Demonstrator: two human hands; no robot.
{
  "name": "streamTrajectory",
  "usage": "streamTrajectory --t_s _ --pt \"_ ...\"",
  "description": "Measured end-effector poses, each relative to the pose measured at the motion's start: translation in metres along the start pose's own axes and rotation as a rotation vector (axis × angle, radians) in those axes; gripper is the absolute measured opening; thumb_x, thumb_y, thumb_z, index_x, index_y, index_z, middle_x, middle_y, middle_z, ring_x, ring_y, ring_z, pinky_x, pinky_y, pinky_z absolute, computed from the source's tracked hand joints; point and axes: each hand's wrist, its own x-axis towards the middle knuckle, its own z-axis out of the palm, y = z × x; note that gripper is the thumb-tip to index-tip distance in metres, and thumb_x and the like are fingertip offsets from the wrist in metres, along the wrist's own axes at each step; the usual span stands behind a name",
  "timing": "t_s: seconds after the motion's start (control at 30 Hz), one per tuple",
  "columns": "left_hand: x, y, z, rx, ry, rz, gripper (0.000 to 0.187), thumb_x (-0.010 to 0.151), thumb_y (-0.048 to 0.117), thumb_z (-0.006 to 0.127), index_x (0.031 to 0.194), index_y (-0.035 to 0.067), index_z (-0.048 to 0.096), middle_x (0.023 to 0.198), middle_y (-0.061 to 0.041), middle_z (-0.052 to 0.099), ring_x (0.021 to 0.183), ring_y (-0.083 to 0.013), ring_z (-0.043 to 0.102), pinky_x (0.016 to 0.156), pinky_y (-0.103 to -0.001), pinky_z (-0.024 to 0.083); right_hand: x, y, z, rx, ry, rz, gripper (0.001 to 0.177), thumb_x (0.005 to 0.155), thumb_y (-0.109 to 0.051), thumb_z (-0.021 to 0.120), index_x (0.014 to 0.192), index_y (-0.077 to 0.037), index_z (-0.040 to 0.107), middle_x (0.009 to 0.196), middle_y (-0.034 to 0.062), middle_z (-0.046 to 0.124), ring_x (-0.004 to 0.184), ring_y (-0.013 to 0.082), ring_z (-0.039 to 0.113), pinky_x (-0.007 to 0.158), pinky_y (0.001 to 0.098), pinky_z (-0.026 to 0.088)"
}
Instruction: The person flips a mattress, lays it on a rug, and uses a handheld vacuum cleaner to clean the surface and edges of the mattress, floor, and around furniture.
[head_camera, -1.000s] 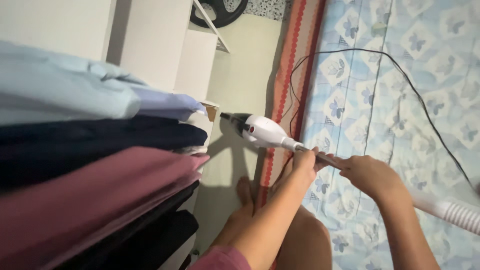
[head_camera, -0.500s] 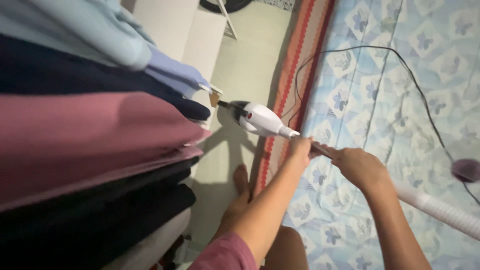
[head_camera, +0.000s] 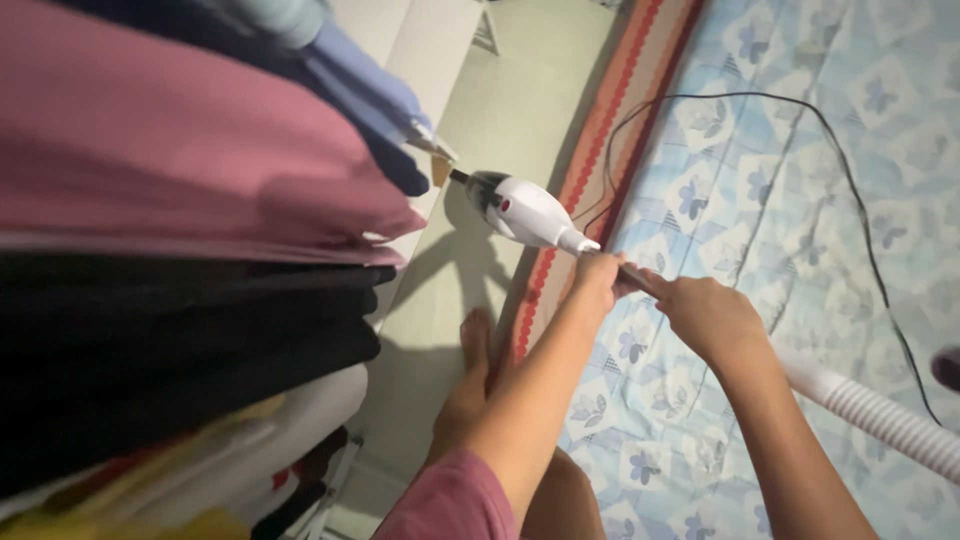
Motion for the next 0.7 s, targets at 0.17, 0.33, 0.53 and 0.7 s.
streamTrajectory --t_s 0.17,0.33,0.53,0.7 --pt "-0.03 -0.016 -0.019 -0.019 0.021 0.062 0.022 0.098 0.0 0.055 0.114 -0.011 0.046 0.092 -0.016 0.059 0.071 -0.0316 0.068 0.07 -0.051 0.061 -0.016 -0.001 0.008 -0.059 -0.03 -0.056 0.046 0.099 -0.028 0.056 0.143 -0.04 0.055 0.098 0.0073 0.076 0.094 0.0292 0.074 0.082 0.0463 0.059" --pt "-0.053 -0.029 -0.038 -0.173 0.09 0.067 0.023 0.097 -0.003 0.051 0.116 -0.011 0.044 0.091 -0.017 0.058 0.071 -0.0339 0.067 0.07 -0.052 0.062 -0.026 -0.01 0.016 -0.11 -0.079 -0.124 0.054 0.099 -0.022 0.054 0.148 -0.044 0.049 0.097 0.0075 0.076 0.093 0.0279 0.074 0.083 0.0454 0.059" --pt "-0.07 -0.041 -0.068 -0.292 0.149 0.09 0.021 0.097 -0.004 0.051 0.115 -0.008 0.042 0.095 -0.019 0.057 0.074 -0.0382 0.068 0.073 -0.054 0.06 -0.044 -0.033 0.024 -0.269 -0.085 -0.263 0.059 0.098 -0.021 0.055 0.151 -0.044 0.044 0.098 0.0051 0.076 0.093 0.0265 0.075 0.081 0.045 0.06" --pt "-0.085 -0.043 -0.099 -0.399 0.089 0.2 0.02 0.098 -0.004 0.054 0.114 -0.009 0.044 0.088 -0.018 0.059 0.073 -0.0382 0.069 0.072 -0.055 0.063 -0.058 -0.069 0.028 -0.345 -0.104 -0.317 0.052 0.1 -0.029 0.056 0.148 -0.045 0.046 0.102 0.0036 0.075 0.095 0.0258 0.075 0.081 0.0443 0.06"
